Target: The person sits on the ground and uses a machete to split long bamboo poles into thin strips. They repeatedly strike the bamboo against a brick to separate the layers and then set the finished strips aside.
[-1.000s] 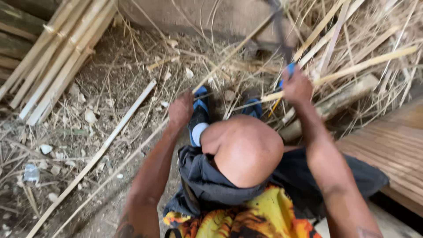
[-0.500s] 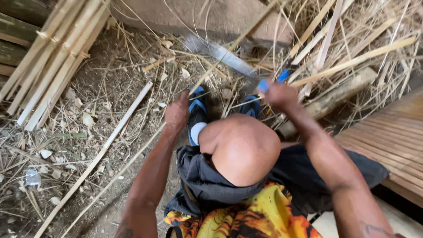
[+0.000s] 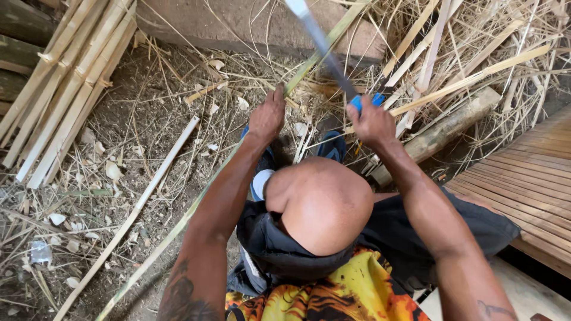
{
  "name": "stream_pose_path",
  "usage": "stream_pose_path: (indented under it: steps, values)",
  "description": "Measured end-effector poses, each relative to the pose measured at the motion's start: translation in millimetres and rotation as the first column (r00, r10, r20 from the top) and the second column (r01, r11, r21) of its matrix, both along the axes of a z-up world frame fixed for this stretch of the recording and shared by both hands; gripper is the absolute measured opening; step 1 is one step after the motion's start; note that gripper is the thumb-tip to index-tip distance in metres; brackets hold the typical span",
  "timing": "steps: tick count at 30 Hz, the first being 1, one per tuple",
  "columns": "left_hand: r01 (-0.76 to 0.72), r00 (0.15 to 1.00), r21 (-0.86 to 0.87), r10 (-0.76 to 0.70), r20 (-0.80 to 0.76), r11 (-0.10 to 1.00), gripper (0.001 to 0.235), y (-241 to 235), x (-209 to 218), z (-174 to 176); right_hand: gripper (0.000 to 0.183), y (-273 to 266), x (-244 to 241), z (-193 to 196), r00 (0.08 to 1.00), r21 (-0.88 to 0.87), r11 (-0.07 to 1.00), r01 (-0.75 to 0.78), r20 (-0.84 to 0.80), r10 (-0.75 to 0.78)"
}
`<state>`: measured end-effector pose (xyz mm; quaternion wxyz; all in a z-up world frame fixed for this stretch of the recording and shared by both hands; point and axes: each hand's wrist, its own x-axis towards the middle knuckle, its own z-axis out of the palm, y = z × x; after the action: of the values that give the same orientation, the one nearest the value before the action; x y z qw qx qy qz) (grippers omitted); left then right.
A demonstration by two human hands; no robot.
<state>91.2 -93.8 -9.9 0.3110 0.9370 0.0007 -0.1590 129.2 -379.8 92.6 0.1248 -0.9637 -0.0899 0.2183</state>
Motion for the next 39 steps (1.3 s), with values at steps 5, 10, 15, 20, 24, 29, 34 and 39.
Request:
stream_pose_path:
  steps: [5,10,15,20,24,29,34,39]
  values:
    - [0.01,0.999,-0.058,-0.012,-0.047,0.998,0.023,39.8,-59.4,-0.2,0.04,-36.6,24.9,4.0,0.981,-0.302,0.934,-0.192,-0.073,0.179]
    - [-0.185,0.974,-0.219,0.149,-0.169,0.958,0.038,62.2,-82.4,13.4,0.044,-58.9,58.5,28.7,0.909,0.014,0.922,0.386,0.166,-0.383]
    - [-0.453,0.783,-0.386,0.151,-0.604,0.803,0.052,59.8,-46.4,1.7,0.051,9.4,-19.3,-11.6,0.984,-0.053,0.989,-0.136,-0.123,0.128]
    - [-0.275,0.919,-0.359,0.135,-0.37,0.892,0.056,75.3,-78.6,-14.9,0.047,-15.1,18.5,-26.4,0.996,0.001,0.996,-0.093,0.012,0.093]
    - [-0.363,0.871,-0.36,0.175,-0.46,0.859,0.05,81.6,-77.4,-7.9,0.046,-19.3,54.2,3.6,0.99,-0.064,0.99,0.127,0.072,-0.122]
    - [-0.265,0.961,-0.147,0.249,-0.12,0.953,0.037,64.4,-91.6,-0.1,0.051,27.6,-17.8,10.7,0.935,-0.179,0.92,-0.35,-0.135,0.329]
    - [-0.275,0.961,-0.021,0.275,-0.03,0.961,0.025,62.2,-105.9,8.9,0.053,-7.0,11.1,6.0,0.998,-0.142,0.988,0.055,0.048,-0.049]
    - [-0.165,0.952,-0.137,0.194,0.238,0.977,0.046,70.5,-99.7,30.6,0.048,-33.5,37.0,31.2,0.961,0.041,0.964,0.264,0.078,-0.267]
